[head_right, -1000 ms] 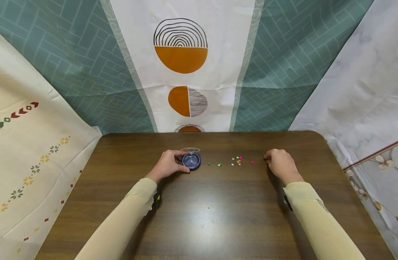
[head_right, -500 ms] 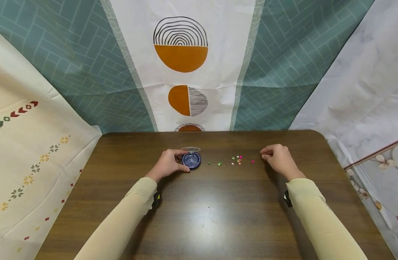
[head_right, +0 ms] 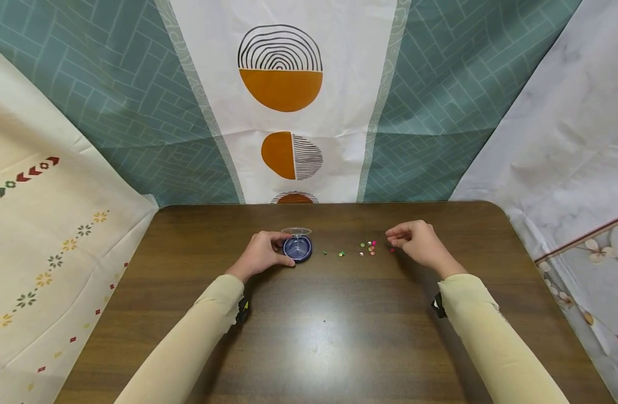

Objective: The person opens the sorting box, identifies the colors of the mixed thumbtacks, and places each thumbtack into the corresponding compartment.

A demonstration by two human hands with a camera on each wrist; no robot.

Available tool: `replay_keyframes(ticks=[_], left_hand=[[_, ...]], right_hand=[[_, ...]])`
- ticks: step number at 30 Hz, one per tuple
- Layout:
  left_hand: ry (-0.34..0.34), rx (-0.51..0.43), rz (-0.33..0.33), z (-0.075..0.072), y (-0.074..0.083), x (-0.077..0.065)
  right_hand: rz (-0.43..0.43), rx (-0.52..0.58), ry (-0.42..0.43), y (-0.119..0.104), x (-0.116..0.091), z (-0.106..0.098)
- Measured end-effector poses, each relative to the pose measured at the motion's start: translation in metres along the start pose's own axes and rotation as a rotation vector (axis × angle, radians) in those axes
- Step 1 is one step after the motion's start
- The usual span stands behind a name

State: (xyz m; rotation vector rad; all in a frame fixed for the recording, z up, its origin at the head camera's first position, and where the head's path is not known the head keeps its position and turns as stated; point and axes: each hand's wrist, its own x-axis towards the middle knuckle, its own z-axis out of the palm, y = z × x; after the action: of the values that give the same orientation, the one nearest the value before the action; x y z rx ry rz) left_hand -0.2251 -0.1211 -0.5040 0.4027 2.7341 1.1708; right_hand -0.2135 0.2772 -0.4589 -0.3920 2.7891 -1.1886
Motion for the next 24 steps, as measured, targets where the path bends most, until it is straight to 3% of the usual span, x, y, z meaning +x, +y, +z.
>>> replay_keyframes(ticks=[6,12,24], left_hand=[[0.000,0.002,-0.004,-0.003,0.000,-0.001],[-0.005,0.009,-0.008,-0.006,-0.001,-0.002],[-0.017,-0.009,0.001,-0.003,0.005,-0.002]], right_hand=[[-0.042,0.014,0.002,-0.024,0.011,0.013],[-0.099,0.061,-0.016,-0.056,0.025,0.039],[-0.332,-0.066,-0.058,-0.097,0.048,0.092]])
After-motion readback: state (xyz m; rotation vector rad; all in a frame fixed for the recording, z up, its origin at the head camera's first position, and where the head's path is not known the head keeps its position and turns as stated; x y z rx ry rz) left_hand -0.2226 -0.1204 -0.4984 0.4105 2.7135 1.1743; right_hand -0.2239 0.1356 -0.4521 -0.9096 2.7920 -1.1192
